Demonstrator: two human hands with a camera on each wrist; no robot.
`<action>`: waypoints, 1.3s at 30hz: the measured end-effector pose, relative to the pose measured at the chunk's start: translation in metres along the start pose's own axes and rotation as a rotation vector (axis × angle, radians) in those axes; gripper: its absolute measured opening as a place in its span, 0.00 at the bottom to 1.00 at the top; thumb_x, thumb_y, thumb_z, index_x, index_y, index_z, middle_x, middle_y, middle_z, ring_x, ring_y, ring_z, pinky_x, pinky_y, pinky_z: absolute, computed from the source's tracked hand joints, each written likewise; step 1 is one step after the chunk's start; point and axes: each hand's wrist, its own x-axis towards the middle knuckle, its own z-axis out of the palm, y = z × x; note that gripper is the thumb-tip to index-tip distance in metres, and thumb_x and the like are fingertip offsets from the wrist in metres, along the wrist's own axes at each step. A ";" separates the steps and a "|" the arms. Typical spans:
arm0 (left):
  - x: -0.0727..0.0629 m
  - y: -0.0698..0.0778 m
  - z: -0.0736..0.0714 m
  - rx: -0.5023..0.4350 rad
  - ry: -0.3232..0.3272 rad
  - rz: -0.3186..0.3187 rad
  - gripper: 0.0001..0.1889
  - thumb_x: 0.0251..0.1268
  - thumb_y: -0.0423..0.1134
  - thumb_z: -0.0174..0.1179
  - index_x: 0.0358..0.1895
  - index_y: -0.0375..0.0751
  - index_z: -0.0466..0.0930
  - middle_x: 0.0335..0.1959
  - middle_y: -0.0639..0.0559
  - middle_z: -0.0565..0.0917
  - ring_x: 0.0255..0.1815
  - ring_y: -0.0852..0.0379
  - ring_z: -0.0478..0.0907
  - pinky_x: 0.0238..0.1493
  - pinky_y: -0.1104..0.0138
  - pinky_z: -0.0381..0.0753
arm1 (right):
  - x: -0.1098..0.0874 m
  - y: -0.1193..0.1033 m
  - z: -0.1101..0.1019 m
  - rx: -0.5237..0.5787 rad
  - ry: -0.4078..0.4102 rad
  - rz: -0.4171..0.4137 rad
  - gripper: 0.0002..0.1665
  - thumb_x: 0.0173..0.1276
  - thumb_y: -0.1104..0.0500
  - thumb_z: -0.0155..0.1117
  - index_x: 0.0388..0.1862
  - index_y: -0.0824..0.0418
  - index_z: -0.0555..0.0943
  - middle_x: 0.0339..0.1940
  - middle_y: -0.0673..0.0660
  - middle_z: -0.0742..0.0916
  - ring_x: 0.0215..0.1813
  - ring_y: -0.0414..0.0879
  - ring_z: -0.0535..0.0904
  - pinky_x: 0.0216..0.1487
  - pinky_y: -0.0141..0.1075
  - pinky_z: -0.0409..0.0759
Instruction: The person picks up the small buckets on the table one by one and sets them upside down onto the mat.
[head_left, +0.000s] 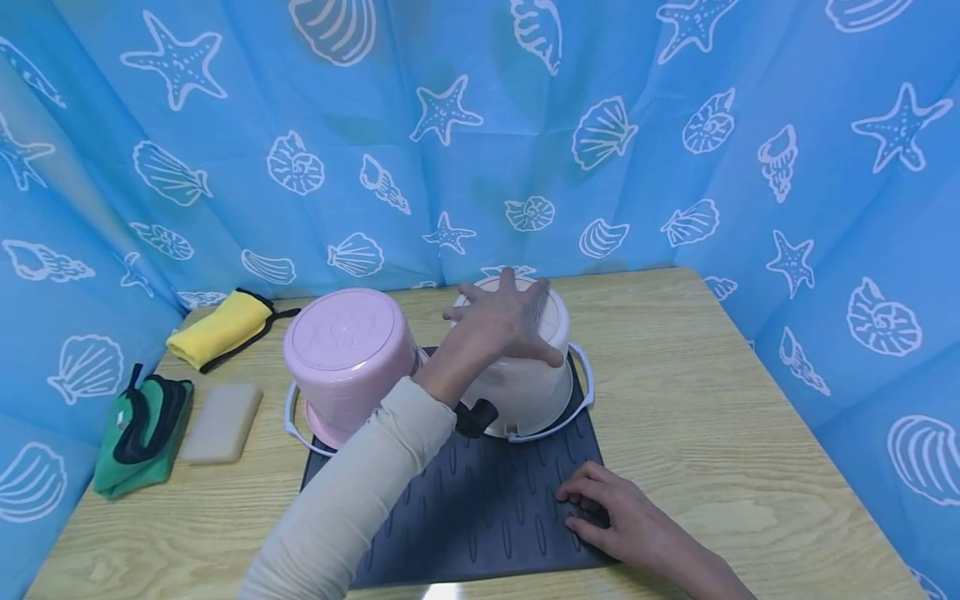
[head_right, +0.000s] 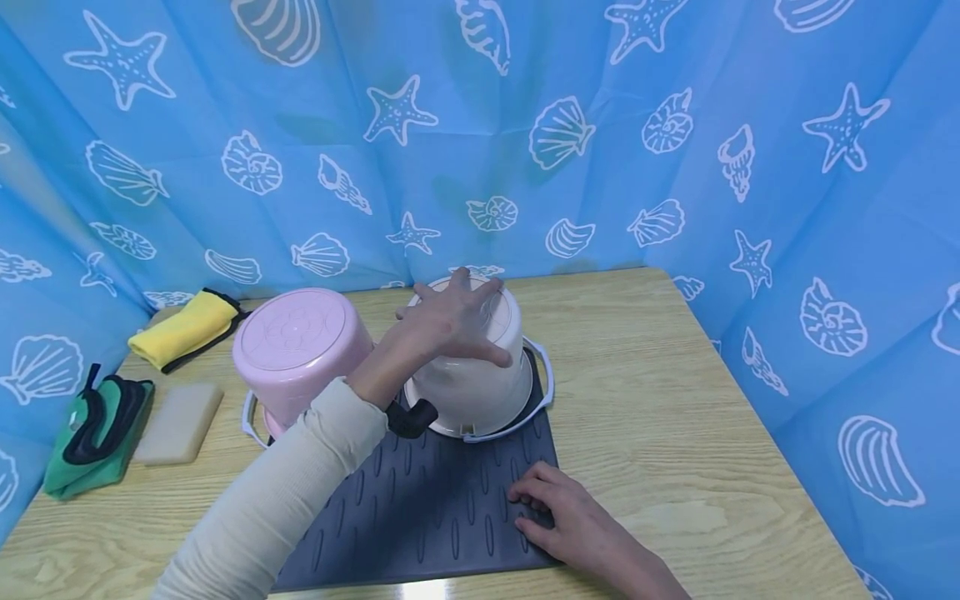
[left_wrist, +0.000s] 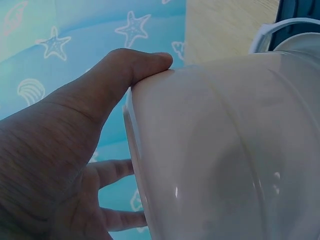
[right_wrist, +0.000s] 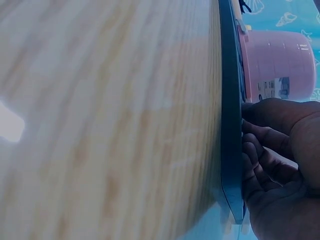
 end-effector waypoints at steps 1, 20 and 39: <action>0.000 0.000 0.000 0.000 0.000 0.002 0.58 0.45 0.71 0.71 0.80 0.71 0.48 0.81 0.43 0.46 0.73 0.16 0.42 0.57 0.24 0.59 | 0.000 0.000 0.000 -0.002 0.003 -0.002 0.13 0.64 0.63 0.73 0.46 0.52 0.84 0.44 0.43 0.79 0.41 0.35 0.76 0.41 0.32 0.79; -0.045 -0.044 0.007 -0.081 0.444 0.408 0.30 0.70 0.58 0.58 0.73 0.53 0.70 0.68 0.50 0.74 0.66 0.47 0.71 0.61 0.48 0.73 | 0.018 -0.001 -0.025 -0.038 -0.075 0.083 0.10 0.68 0.60 0.70 0.47 0.54 0.84 0.43 0.44 0.82 0.40 0.33 0.77 0.40 0.33 0.81; -0.121 -0.130 0.047 -0.419 0.791 0.374 0.12 0.70 0.40 0.61 0.53 0.49 0.85 0.51 0.61 0.83 0.52 0.61 0.78 0.55 0.61 0.78 | 0.015 0.033 -0.062 -0.190 0.032 0.107 0.14 0.63 0.65 0.72 0.46 0.54 0.85 0.40 0.43 0.82 0.40 0.34 0.79 0.38 0.34 0.82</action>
